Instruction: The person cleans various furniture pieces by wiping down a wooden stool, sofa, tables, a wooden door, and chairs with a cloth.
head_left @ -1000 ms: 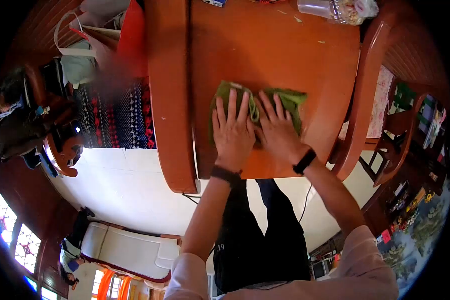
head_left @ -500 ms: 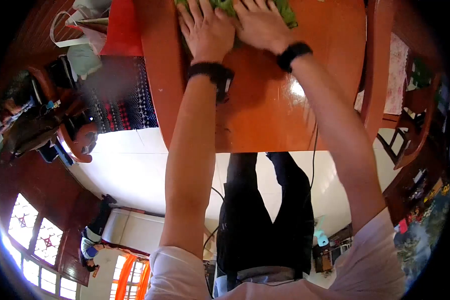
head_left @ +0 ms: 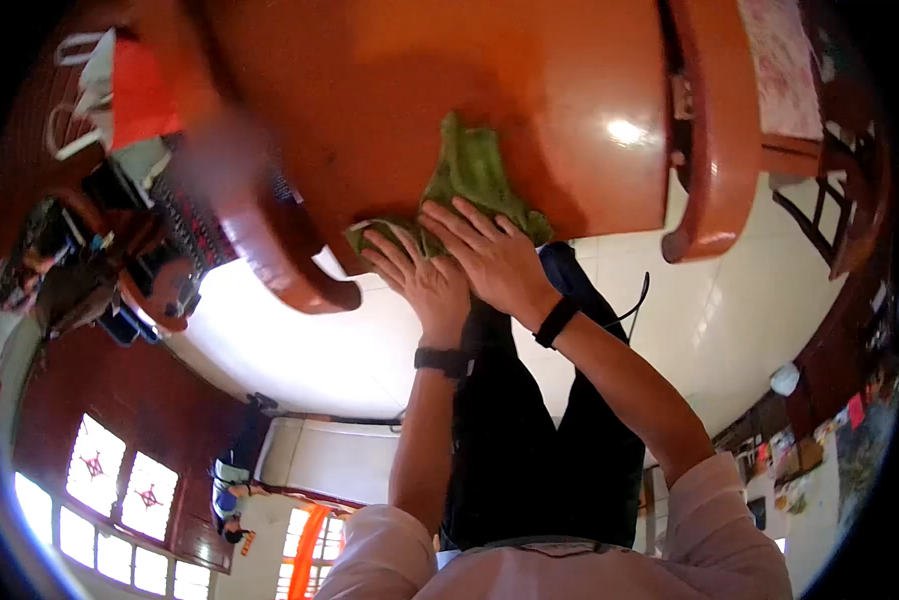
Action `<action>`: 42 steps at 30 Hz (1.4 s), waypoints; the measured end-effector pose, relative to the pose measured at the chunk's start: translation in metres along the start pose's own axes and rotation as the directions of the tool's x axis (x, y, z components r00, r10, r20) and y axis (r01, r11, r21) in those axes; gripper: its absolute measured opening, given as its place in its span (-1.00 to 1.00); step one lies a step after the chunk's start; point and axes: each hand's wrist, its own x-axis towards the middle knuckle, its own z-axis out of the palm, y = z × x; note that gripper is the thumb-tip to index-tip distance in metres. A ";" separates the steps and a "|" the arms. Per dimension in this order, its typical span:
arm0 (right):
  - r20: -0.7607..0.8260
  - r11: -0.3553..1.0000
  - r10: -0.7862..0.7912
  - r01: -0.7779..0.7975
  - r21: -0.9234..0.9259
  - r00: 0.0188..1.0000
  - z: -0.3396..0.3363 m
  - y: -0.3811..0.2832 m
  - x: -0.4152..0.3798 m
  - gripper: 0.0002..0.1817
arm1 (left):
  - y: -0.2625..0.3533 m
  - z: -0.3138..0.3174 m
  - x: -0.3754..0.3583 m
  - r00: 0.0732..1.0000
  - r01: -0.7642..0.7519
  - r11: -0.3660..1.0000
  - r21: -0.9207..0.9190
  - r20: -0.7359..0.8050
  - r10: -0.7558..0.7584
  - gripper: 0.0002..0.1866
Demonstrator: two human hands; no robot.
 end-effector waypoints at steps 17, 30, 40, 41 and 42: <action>-0.473 0.890 0.313 -0.428 -0.155 0.823 -0.158 0.127 0.114 -0.22 | 0.200 -0.008 0.223 0.787 -0.580 0.796 0.172 -0.132 0.602 -0.36; -0.549 0.822 0.320 -0.515 -0.244 0.772 -0.208 0.182 0.215 -0.20 | 0.277 -0.017 0.383 0.386 -0.809 0.329 0.487 0.017 0.922 -0.37; -0.609 0.876 0.281 -0.457 -0.153 0.742 -0.147 0.150 0.116 -0.24 | 0.238 -0.006 0.278 0.375 -0.802 0.183 0.568 0.242 0.895 -0.32; -0.680 0.911 0.277 -0.410 -0.038 0.679 -0.118 0.144 0.090 -0.27 | 0.225 0.000 0.261 0.300 -0.804 0.124 0.581 0.216 0.929 -0.30; -0.586 0.850 0.379 -0.520 -0.086 0.717 -0.111 0.125 0.065 -0.25 | 0.214 0.006 0.234 0.318 -0.863 0.196 0.466 0.198 0.927 -0.31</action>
